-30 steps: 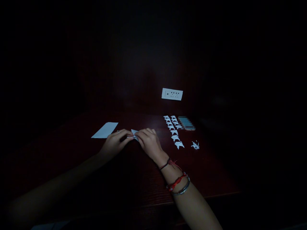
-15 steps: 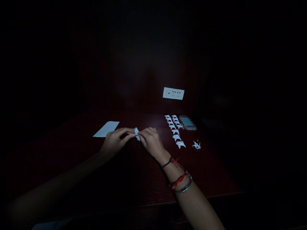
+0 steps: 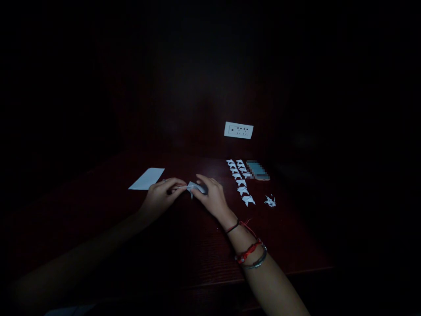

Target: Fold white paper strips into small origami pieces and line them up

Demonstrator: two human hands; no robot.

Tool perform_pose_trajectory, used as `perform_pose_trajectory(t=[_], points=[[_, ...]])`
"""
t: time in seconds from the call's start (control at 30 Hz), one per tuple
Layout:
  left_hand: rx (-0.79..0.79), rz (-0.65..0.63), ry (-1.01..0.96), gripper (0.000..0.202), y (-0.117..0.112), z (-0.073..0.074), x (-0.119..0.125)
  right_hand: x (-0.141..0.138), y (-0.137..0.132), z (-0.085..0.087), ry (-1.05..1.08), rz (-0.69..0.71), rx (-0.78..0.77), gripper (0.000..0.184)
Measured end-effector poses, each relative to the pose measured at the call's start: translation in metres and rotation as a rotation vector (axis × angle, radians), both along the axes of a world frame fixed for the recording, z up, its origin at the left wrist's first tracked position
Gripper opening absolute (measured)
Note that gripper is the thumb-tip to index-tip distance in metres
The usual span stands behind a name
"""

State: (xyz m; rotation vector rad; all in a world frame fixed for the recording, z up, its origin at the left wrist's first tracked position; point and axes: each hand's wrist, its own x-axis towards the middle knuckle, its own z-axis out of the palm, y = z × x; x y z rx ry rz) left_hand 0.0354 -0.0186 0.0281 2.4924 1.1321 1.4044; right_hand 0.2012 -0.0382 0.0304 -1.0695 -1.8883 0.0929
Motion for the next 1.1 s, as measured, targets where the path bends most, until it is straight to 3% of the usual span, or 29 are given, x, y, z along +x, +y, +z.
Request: perform_pose_trajectory(t=[0.33,0.67,0.93,1.1], points=[[0.024,-0.042,0.109,0.013,-0.003,0.002,0.007,-0.006,-0.002,0.001,-0.029,-0.082,0.032,0.010],[0.018,0.031,0.138,0.015,0.000,-0.004,0.007,-0.007,0.000,0.001,-0.039,-0.046,0.041,0.007],[0.091,0.066,0.107,0.012,-0.003,0.000,0.008,-0.010,-0.003,0.003,0.041,-0.070,0.042,0.012],[0.129,0.015,0.186,0.009,0.001,-0.001,0.005,-0.011,-0.001,0.002,0.057,-0.070,0.023,0.014]])
